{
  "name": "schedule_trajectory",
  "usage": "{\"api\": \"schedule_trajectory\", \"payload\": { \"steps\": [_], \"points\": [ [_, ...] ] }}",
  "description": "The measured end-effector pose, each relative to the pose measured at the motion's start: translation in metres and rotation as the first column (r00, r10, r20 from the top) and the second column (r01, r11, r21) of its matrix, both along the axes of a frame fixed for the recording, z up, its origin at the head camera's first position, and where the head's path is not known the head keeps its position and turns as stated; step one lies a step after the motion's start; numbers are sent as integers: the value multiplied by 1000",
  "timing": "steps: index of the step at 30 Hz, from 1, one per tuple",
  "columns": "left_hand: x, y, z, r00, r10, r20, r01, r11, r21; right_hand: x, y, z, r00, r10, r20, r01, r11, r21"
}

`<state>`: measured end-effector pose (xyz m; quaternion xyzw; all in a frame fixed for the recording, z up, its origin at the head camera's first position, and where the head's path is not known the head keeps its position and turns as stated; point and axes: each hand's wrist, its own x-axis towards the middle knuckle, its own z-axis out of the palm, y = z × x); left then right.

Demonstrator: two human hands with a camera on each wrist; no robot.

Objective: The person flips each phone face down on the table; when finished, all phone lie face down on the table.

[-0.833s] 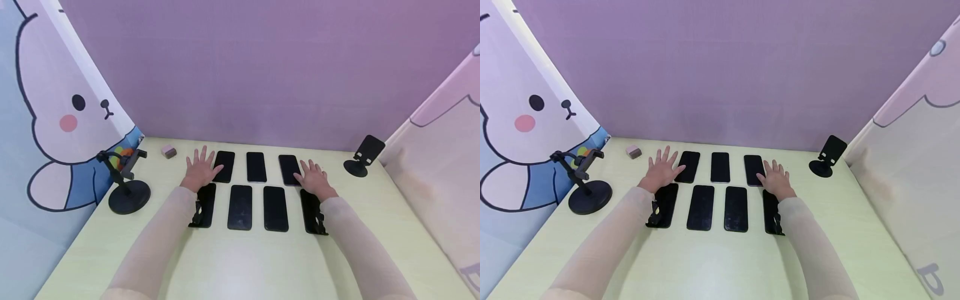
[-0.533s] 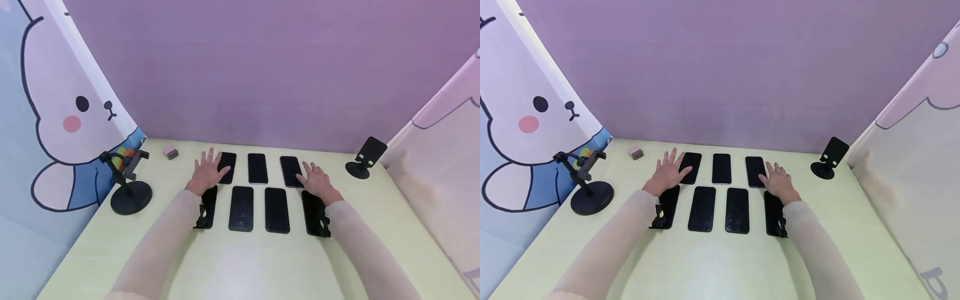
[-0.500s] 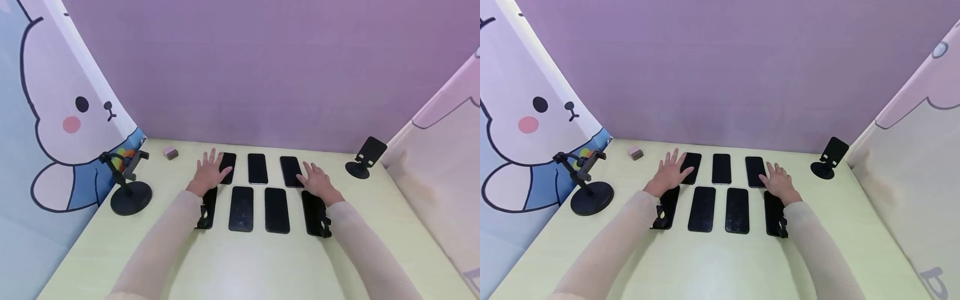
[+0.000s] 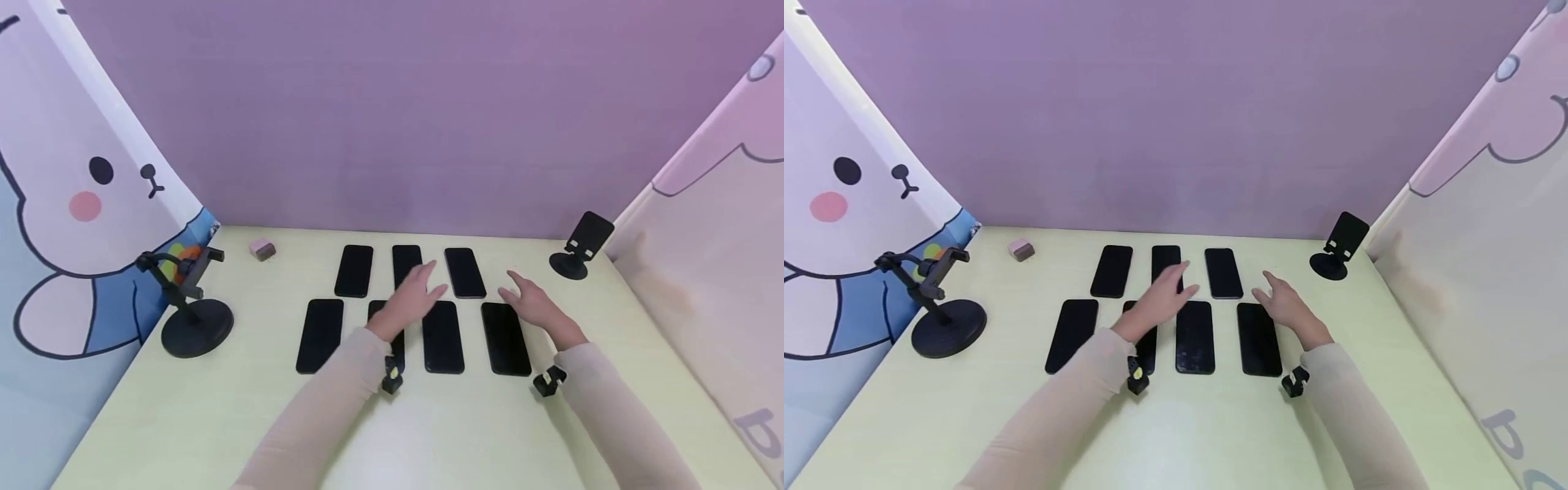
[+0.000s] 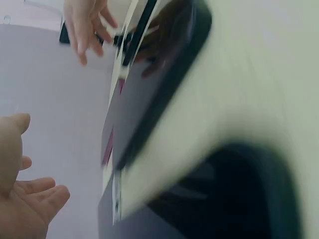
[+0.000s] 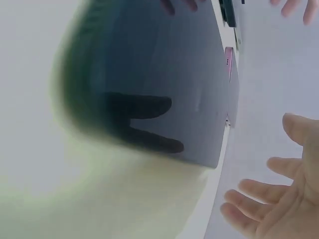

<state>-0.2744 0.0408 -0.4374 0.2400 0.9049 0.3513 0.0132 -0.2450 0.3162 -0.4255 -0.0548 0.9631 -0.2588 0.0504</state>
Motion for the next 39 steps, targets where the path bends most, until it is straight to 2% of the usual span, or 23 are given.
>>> {"api": "schedule_trajectory", "payload": {
  "steps": [2, 6, 11, 14, 20, 25, 31, 35, 39],
  "points": [
    [4, 16, -3, 1000, -11, 9, 11, 1000, 17, 5, 3, -2, 1000, -2, 8, 2, 1000, -4],
    [13, 43, -7, 997, -19, 79, 14, 997, 71, 14, 7, -5, 1000, -9, 19, 10, 999, -31],
    [22, 68, -13, 980, -29, 197, 3, 992, 130, 25, 11, -7, 997, -38, 62, 42, 997, -67],
    [26, 79, -19, 974, -13, 228, -20, 990, 143, 30, 12, -9, 995, -36, 97, 46, 994, -97],
    [29, 94, -33, 986, -34, 166, 10, 989, 145, 36, 13, -12, 994, -18, 109, 39, 981, -190],
    [29, 100, -37, 991, 22, 134, -32, 997, 74, 36, 12, -14, 997, 5, 79, 16, 966, -259],
    [33, 109, -37, 995, 32, 99, -25, 998, -64, 37, 11, -17, 992, -44, 121, 79, 953, -294],
    [38, 115, -37, 995, 29, 96, -19, 995, -99, 35, 13, -18, 983, -81, 165, 128, 947, -294],
    [40, 119, -38, 996, 33, 87, -21, 991, -130, 32, 15, -20, 973, -104, 204, 168, 929, -329]
  ]
}}
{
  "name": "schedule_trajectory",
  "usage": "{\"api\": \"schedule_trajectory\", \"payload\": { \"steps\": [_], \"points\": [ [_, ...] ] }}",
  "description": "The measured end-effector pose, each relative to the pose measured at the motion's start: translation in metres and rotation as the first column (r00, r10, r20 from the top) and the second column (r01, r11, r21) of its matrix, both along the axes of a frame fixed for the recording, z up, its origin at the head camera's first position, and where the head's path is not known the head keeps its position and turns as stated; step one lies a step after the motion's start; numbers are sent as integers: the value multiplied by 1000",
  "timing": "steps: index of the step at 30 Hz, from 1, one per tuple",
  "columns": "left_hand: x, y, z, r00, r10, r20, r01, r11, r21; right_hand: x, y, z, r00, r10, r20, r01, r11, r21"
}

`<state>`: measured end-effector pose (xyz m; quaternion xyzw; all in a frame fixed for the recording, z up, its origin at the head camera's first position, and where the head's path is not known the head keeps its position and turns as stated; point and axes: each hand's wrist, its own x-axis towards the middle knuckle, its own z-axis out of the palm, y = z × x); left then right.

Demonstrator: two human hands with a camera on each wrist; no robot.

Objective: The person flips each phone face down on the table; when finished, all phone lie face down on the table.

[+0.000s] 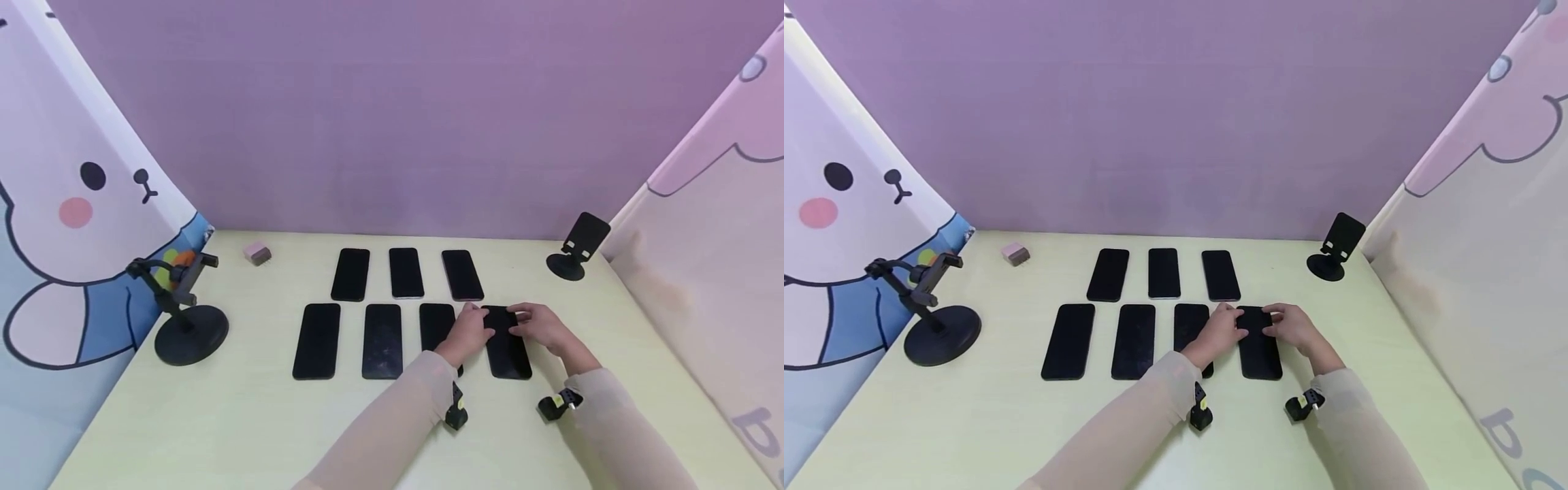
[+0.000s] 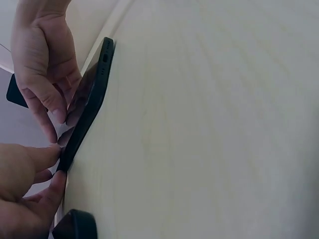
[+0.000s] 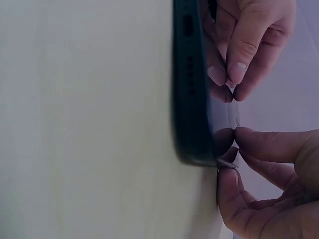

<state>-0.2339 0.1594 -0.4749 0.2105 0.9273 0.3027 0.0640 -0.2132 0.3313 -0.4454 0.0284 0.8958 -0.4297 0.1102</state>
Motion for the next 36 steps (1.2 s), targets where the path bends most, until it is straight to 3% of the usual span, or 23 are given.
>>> {"api": "schedule_trajectory", "payload": {
  "steps": [5, 9, 19, 26, 30, 32, 34, 36],
  "points": [
    [0, 2, 0, 1000, 5, -14, -6, 999, -48, -1, 4, 0, 1000, -21, 17, 23, 995, -96],
    [3, 4, 2, 1000, 3, -9, -3, 999, -40, 1, 8, 4, 999, -34, 23, 37, 988, -150],
    [11, 7, 2, 1000, 13, 8, -14, 998, 67, 6, 17, 14, 999, 17, -51, -28, 975, -222],
    [14, 11, 2, 999, -8, -40, 15, 984, 176, 8, 13, 24, 995, 13, -99, -46, 940, -338],
    [14, 11, 0, 999, 11, -39, 2, 948, 319, 7, 9, 25, 996, 9, -91, -46, 911, -410],
    [13, 12, -2, 1000, 28, -7, -23, 915, 404, 7, 7, 24, 996, 11, -86, -48, 896, -442],
    [12, 13, -4, 998, 44, 39, -58, 871, 488, 7, 6, 23, 997, 15, -81, -51, 885, -463],
    [12, 14, -5, 992, 36, 123, -102, 800, 592, 6, 6, 21, 997, 27, -75, -59, 878, -476]
  ]
}}
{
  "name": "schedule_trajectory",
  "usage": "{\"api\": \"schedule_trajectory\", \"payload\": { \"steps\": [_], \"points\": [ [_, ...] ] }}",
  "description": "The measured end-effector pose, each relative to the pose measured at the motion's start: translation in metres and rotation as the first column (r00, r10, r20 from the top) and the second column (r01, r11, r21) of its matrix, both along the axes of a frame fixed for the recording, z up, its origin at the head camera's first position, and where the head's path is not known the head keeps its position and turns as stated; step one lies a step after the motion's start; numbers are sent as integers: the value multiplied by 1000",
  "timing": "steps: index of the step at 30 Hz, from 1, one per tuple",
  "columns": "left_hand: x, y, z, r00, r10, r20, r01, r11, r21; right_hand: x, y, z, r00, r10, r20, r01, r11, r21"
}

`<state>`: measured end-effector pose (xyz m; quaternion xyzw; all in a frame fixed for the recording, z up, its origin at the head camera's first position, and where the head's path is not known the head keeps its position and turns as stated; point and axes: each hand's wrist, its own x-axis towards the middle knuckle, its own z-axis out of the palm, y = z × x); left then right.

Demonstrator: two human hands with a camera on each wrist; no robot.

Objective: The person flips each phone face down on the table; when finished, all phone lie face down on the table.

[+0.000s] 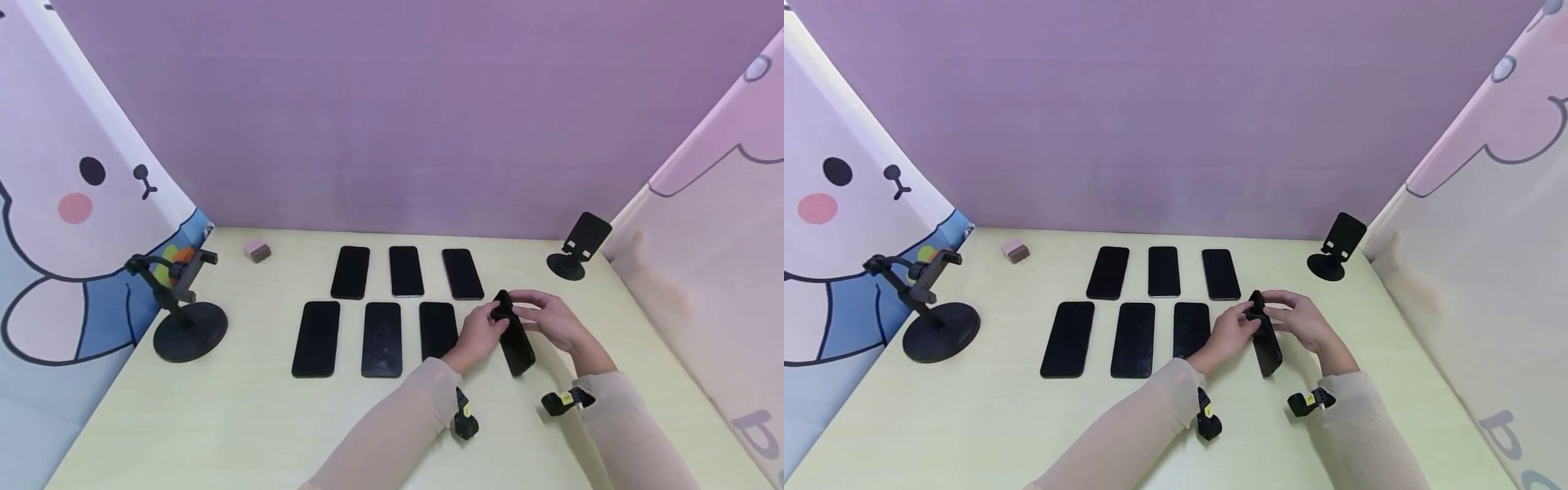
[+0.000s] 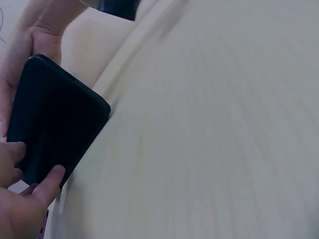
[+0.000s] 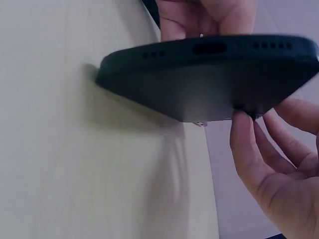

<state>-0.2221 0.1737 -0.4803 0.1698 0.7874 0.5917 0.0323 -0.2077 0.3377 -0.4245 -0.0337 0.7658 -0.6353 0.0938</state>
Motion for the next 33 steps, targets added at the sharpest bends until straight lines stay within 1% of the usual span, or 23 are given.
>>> {"api": "schedule_trajectory", "payload": {
  "steps": [2, 5, 8, 9, 10, 15, 17, 18, 24, 26, 28, 30, 33],
  "points": [
    [0, 1, 1, 996, -1, 89, -11, 991, 130, -1, 0, -2, 1000, 15, 8, -14, 1000, -4],
    [2, 3, 3, 979, -10, 203, -51, 954, 294, -3, 1, -6, 999, 42, 30, -42, 999, 4],
    [2, 4, 6, 969, -6, 246, -85, 930, 357, -4, 1, -10, 996, 72, 53, -73, 997, 21],
    [2, 4, 6, 968, -3, 252, -92, 927, 363, -5, 1, -11, 995, 78, 60, -79, 996, 29],
    [2, 4, 7, 969, 5, 249, -96, 930, 355, -5, 0, -13, 994, 84, 64, -86, 996, 37],
    [1, 3, 9, 978, 65, 198, -115, 961, 252, -5, -3, -16, 991, 110, 75, -114, 992, 53],
    [0, 2, 9, 979, 80, 187, -123, 965, 230, -5, -3, -16, 990, 115, 82, -120, 991, 58],
    [1, 2, 10, 979, 82, 187, -126, 964, 234, -5, -3, -16, 989, 120, 87, -125, 990, 61],
    [1, 1, 10, 973, 49, 225, -119, 943, 312, -5, -1, -16, 986, 126, 106, -136, 987, 89],
    [1, 0, 11, 973, 37, 229, -112, 939, 324, -6, 0, -16, 986, 125, 108, -136, 985, 103],
    [0, -2, 12, 974, 30, 225, -104, 940, 324, -6, 0, -15, 986, 118, 114, -132, 984, 121],
    [0, -4, 13, 976, 22, 217, -89, 949, 304, -7, 0, -15, 987, 106, 118, -123, 981, 149],
    [-2, -6, 12, 980, 25, 198, -73, 969, 237, -8, 1, -16, 990, 79, 118, -104, 970, 219]
  ]
}}
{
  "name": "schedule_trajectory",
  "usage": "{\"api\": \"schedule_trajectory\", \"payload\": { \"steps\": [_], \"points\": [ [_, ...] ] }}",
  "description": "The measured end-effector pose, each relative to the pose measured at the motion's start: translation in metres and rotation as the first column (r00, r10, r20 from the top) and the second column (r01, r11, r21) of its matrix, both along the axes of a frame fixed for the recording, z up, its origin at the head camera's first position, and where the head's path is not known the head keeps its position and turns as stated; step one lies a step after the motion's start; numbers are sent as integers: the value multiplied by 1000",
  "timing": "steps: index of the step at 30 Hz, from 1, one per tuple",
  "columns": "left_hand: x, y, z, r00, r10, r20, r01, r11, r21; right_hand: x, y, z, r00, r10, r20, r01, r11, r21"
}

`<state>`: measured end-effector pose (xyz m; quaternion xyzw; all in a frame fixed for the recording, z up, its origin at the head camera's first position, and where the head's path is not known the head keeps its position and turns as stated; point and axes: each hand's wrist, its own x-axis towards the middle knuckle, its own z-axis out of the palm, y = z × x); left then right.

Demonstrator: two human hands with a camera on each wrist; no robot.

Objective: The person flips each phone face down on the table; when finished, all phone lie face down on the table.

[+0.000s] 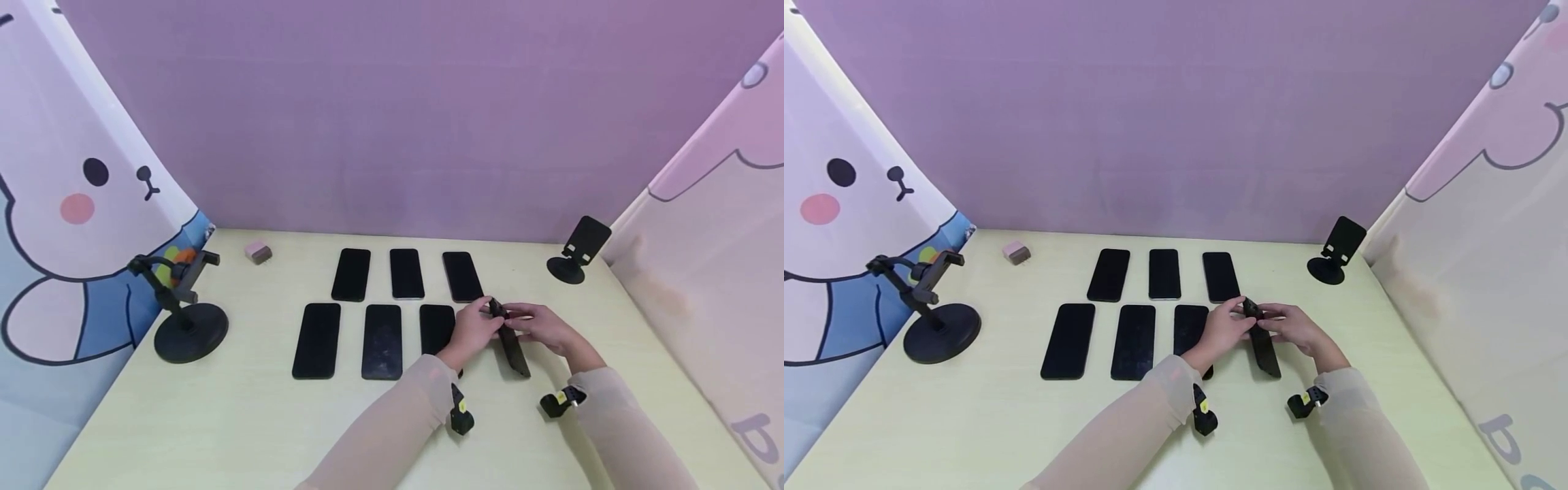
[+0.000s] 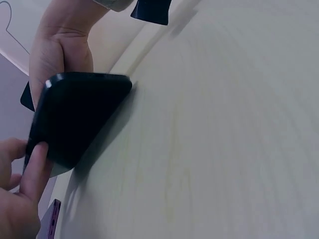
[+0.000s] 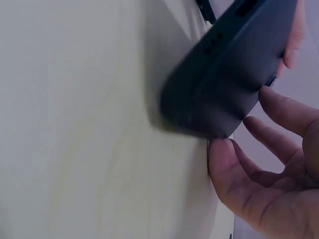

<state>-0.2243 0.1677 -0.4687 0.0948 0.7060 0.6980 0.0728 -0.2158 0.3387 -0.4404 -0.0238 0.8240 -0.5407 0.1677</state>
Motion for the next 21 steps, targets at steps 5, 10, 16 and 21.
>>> {"api": "schedule_trajectory", "payload": {
  "steps": [5, 10, 16, 21],
  "points": [
    [-6, -3, -5, 998, -17, -60, 7, 985, -170, -3, 1, -4, 999, -45, -9, 46, 993, 113],
    [-11, -5, -11, 987, -48, -151, -11, 929, -370, -3, -2, -6, 998, -51, -37, 56, 985, 165],
    [-15, -5, -12, 962, -87, -258, -85, 805, -587, -3, -6, -4, 997, -39, -59, 52, 971, 234],
    [-16, -4, -12, 960, -98, -262, -92, 775, -626, -4, -8, -2, 997, -46, -62, 62, 958, 282]
  ]
}}
